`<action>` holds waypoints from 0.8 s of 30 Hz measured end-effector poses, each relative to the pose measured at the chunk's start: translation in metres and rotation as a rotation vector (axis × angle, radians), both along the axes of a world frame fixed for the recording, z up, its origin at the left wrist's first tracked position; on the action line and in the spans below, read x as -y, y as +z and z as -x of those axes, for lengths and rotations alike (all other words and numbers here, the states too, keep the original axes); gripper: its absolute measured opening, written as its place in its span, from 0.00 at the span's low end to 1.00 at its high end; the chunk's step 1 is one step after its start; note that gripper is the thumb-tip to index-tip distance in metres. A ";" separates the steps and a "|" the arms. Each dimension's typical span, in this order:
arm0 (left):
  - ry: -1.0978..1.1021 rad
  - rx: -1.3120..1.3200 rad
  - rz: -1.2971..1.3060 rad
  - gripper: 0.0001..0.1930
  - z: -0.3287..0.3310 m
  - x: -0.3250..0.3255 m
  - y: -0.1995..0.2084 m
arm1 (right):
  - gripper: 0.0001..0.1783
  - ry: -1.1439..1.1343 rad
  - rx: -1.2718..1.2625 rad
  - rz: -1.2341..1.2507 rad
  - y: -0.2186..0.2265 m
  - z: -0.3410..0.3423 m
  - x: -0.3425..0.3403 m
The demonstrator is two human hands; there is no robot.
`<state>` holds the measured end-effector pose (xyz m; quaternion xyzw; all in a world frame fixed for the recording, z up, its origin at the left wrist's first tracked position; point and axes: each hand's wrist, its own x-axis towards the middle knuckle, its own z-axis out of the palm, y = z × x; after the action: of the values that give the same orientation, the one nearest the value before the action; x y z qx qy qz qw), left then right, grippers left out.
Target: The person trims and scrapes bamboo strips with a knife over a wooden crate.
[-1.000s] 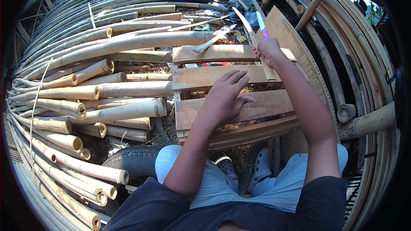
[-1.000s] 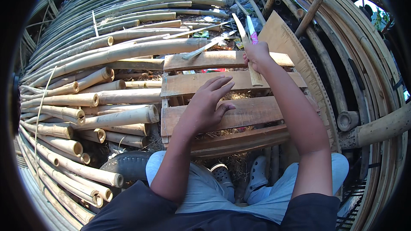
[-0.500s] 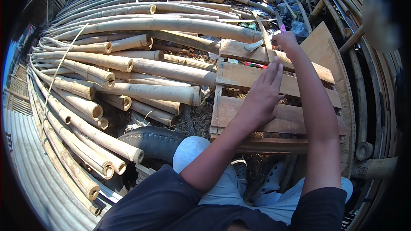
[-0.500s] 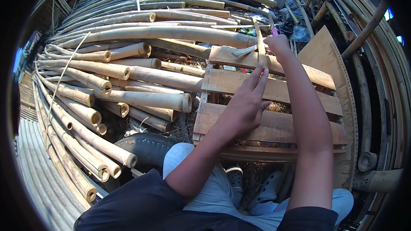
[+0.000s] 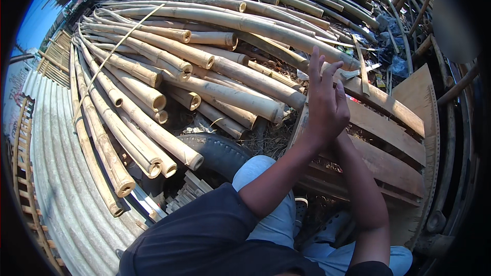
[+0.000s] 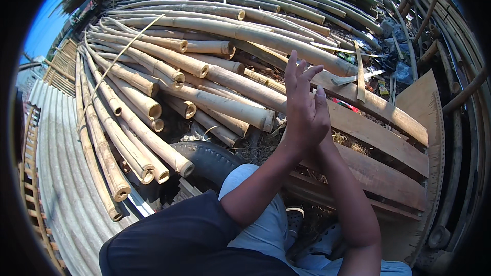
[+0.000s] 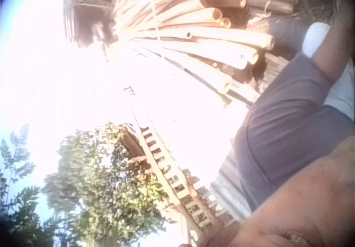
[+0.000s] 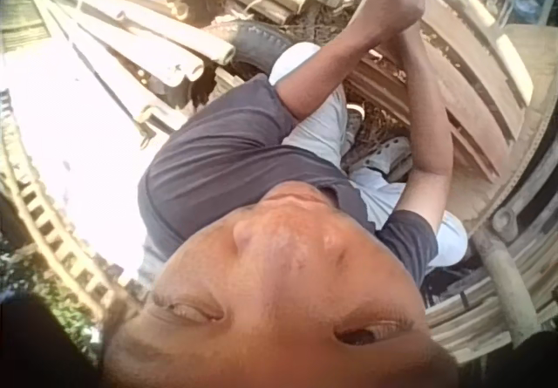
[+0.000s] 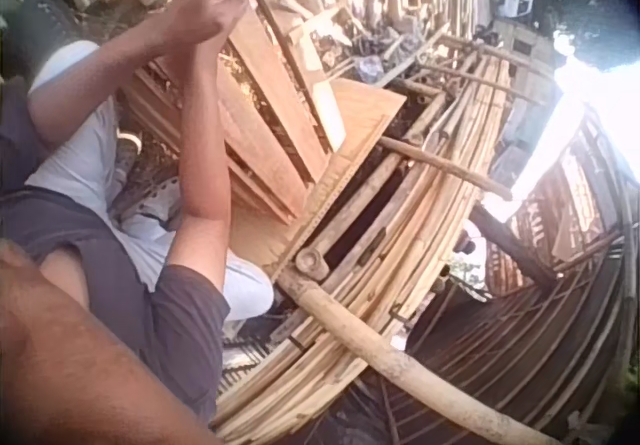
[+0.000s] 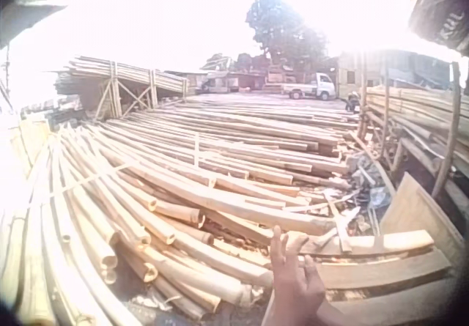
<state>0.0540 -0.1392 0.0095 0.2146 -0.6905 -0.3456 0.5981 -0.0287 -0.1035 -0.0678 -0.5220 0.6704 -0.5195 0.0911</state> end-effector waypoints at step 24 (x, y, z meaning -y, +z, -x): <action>0.691 1.188 -0.257 0.26 -0.401 0.008 -0.011 | 0.18 -0.160 -0.489 -0.348 0.027 -0.022 0.007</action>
<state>0.4546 -0.1475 -0.0017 0.6437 -0.7463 -0.0386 0.1649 -0.0069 -0.1103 -0.0404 -0.5535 0.7904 -0.2613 -0.0261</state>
